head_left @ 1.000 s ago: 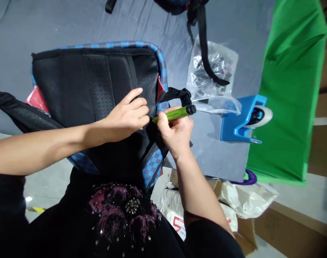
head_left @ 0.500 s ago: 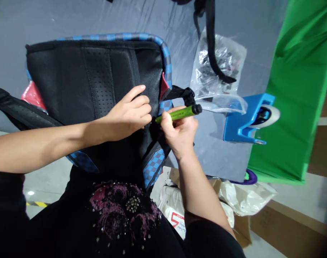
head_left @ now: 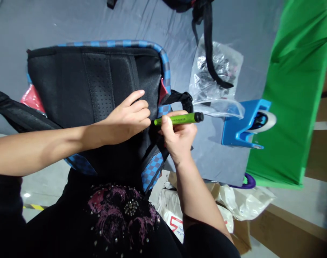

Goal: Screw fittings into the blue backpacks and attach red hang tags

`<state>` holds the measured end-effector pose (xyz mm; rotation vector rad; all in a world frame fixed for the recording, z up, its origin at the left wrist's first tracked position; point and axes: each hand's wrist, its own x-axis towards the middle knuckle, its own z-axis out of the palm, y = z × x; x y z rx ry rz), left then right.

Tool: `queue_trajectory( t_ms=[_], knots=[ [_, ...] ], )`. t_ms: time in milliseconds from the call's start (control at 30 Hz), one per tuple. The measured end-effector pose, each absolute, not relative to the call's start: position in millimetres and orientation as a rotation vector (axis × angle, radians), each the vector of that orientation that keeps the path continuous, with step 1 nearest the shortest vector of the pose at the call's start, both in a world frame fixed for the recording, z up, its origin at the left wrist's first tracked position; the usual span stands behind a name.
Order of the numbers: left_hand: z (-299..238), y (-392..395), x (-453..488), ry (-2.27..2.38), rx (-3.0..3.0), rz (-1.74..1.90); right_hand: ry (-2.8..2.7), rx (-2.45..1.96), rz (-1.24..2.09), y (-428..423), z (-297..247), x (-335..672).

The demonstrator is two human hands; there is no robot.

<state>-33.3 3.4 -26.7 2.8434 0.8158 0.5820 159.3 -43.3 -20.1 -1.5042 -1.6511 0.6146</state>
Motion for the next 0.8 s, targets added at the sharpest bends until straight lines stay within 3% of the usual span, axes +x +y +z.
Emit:
queue_trajectory(
  t_ms=[600, 800],
  knots=[
    [-14, 3, -36, 0.81, 3.035, 0.349, -1.668, -1.501, 0.51, -49, -20, 156],
    [20, 40, -39, 0.66, 3.179, -0.082, -1.635, -1.459, 0.513, -65, -11, 156]
  ],
)
